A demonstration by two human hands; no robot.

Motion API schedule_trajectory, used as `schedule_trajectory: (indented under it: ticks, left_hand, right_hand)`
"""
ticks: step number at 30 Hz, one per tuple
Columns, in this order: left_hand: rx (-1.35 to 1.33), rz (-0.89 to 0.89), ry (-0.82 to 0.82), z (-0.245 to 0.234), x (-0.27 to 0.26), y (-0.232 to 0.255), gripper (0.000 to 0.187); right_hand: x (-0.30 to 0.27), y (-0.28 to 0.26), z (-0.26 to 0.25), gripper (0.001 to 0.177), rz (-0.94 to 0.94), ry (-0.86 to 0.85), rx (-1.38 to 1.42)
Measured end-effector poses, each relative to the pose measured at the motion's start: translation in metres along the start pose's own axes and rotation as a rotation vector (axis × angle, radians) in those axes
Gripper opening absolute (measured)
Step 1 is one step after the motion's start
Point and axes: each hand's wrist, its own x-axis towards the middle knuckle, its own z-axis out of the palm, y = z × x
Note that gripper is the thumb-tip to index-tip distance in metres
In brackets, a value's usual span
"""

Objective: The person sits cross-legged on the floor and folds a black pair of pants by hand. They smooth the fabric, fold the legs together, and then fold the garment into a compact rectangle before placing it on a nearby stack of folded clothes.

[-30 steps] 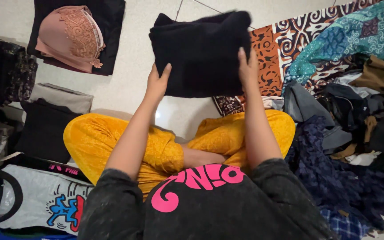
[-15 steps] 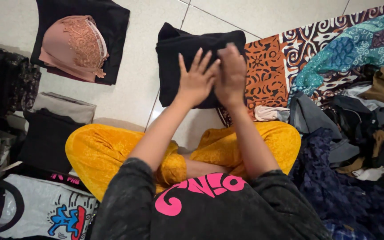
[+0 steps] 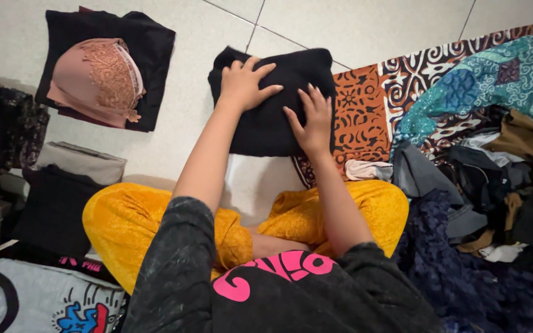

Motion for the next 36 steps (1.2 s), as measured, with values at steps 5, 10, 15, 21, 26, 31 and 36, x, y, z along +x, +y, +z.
schedule_trajectory:
  ticks: [5, 10, 15, 21, 26, 31, 36]
  left_hand:
    - [-0.116, -0.261, 0.058, 0.007, -0.045, -0.013, 0.075]
    - [-0.260, -0.643, -0.006, 0.033, -0.134, -0.013, 0.096]
    - [-0.220, -0.550, 0.058, 0.053, -0.171, -0.019, 0.079]
    - [-0.984, -0.551, 0.088, 0.055, -0.185, -0.006, 0.085]
    - [-1.451, -0.664, -0.330, 0.035, -0.201, 0.002, 0.083]
    - [-1.542, -0.431, -0.295, 0.005, -0.218, 0.008, 0.074]
    - [-1.543, -0.393, -0.064, -0.041, -0.268, 0.007, 0.068]
  right_hand:
    - [-0.030, -0.013, -0.010, 0.056, 0.223, 0.304, 0.197]
    - [-0.062, -0.009, -0.002, 0.070, 0.695, 0.246, 0.371]
    - [-0.091, -0.002, 0.001, 0.078, 0.736, -0.100, 0.587]
    - [-0.085, 0.006, -0.041, 0.062, 0.912, -0.393, 1.059]
    - [-0.088, -0.008, -0.068, 0.050, 0.869, -0.463, 1.114]
    - [-0.091, -0.042, -0.097, 0.046, 0.843, -0.449, 1.079]
    - [-0.087, -0.111, -0.140, 0.051, 0.777, -0.438, 0.878]
